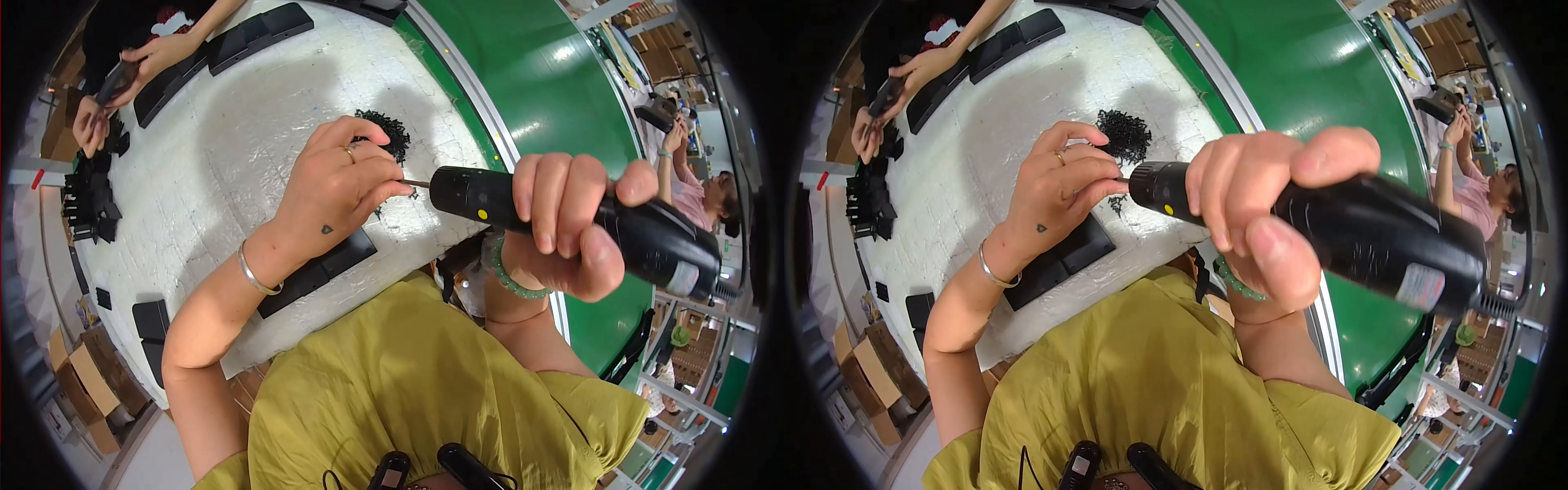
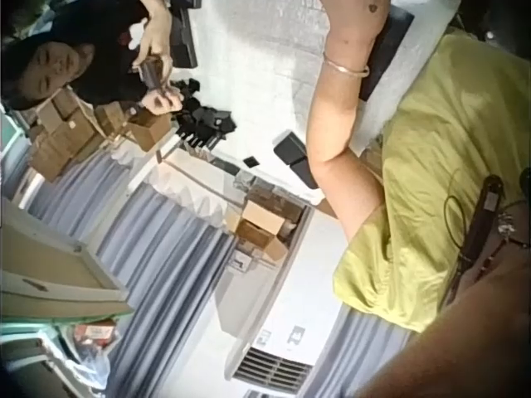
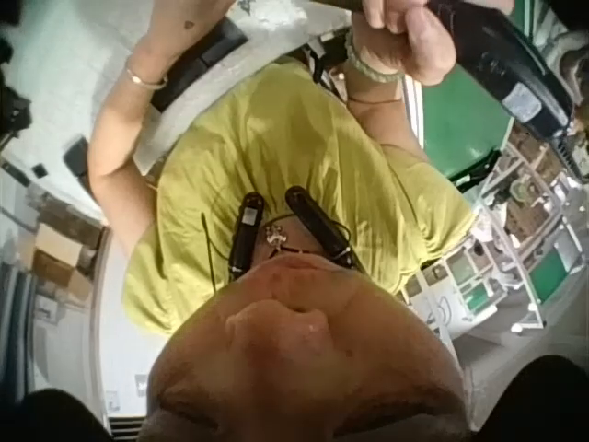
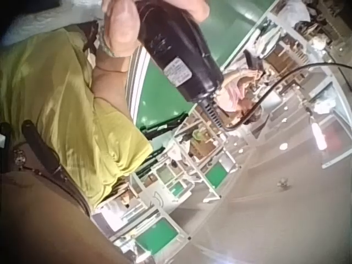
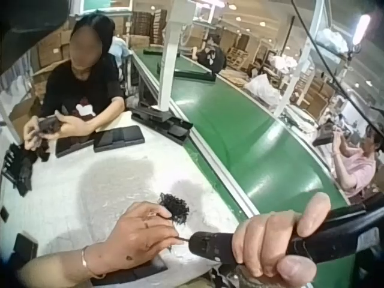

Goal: Assembling small plastic components by inserting and tightening screws using an electric screwdriver.

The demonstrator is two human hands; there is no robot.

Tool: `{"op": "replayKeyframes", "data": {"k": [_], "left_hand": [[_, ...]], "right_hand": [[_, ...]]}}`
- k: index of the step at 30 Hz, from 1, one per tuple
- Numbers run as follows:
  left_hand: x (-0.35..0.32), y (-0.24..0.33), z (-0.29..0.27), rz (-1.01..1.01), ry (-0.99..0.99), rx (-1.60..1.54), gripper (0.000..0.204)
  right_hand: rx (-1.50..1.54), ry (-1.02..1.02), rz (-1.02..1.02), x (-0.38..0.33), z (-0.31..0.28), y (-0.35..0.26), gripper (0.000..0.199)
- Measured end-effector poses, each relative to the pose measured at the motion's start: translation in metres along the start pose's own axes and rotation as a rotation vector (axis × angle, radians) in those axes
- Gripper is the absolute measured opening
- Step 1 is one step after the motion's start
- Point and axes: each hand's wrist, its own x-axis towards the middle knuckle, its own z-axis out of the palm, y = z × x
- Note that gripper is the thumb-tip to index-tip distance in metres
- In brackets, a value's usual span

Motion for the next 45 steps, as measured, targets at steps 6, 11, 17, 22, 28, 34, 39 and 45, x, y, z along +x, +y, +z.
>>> {"op": "replayKeyframes", "data": {"k": [6, 11, 17, 22, 28, 34, 39, 45], "left_hand": [[-0.015, 0.008, -0.021, 0.0, -0.121, -0.069, 0.015], [-0.033, 0.02, -0.043, -0.176, -0.207, -0.148, 0.019], [-0.087, 0.009, -0.091, -0.677, -0.054, 0.02, 0.037], [-0.111, 0.026, -0.077, -0.709, -0.244, 0.082, 0.049], [-0.12, 0.02, -0.062, -0.834, -0.31, -0.059, 0.036], [-0.116, 0.022, -0.06, -0.912, -0.31, -0.068, 0.031], [-0.118, 0.022, -0.059, -0.907, -0.28, -0.082, 0.031], [-0.12, 0.02, -0.058, -0.894, -0.278, -0.099, 0.031]], "right_hand": [[-0.092, -0.183, 0.026, 0.004, 0.02, 0.0, 0.032], [-0.058, -0.225, 0.08, 0.005, 0.039, 0.012, 0.034], [0.046, -0.327, 0.215, -0.005, 0.058, 0.045, 0.036], [0.077, -0.35, 0.275, -0.01, 0.083, 0.066, 0.032], [0.175, -0.34, 0.334, -0.015, 0.092, 0.079, 0.033], [0.01, -0.371, 0.437, -0.01, 0.105, 0.077, 0.03], [-0.166, -0.383, 0.494, -0.01, 0.111, 0.078, 0.03], [-0.216, -0.432, 0.493, -0.009, 0.111, 0.078, 0.029]]}}
